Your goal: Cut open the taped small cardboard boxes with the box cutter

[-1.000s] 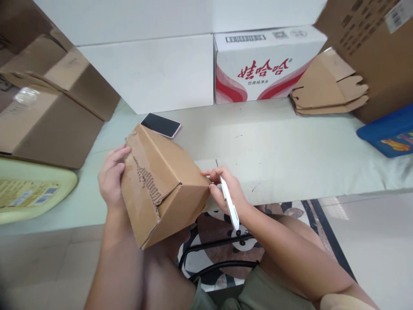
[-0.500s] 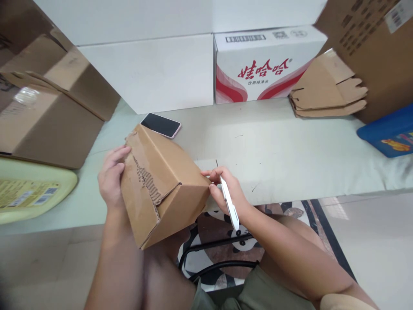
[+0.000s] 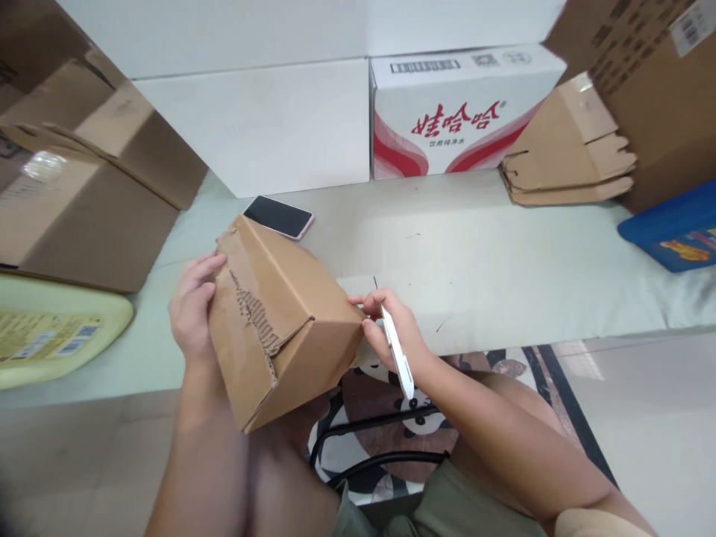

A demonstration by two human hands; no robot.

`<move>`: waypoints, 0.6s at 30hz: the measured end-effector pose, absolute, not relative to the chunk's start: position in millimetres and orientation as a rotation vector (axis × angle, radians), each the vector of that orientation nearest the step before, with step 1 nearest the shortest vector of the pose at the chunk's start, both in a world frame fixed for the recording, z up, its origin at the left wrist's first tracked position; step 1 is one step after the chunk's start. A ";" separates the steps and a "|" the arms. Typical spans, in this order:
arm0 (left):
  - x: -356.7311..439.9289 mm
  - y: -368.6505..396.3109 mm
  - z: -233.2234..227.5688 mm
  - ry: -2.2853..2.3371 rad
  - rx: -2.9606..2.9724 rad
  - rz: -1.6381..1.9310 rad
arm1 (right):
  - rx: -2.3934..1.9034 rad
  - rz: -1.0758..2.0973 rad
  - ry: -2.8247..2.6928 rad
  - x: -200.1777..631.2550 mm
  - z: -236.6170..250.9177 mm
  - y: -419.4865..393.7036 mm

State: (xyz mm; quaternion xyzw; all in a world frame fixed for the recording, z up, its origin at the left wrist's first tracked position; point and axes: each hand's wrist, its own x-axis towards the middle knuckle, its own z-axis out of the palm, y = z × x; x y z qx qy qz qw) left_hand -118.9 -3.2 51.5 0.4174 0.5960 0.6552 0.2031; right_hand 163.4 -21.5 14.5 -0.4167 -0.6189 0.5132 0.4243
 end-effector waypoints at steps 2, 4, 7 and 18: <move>-119.1 -3.0 51.4 1.660 1.176 1.829 | -1.046 1.279 -1.551 163.2 14.8 -21.3; -118.8 -2.9 51.6 1.669 1.198 1.818 | -1.050 1.275 -1.553 163.1 15.6 -21.1; -116.7 -3.2 53.0 1.688 1.216 1.805 | -1.046 1.264 -1.550 162.5 16.9 -21.1; -113.2 -4.9 55.5 1.682 1.179 1.807 | -1.071 1.261 -1.554 161.6 16.1 -22.0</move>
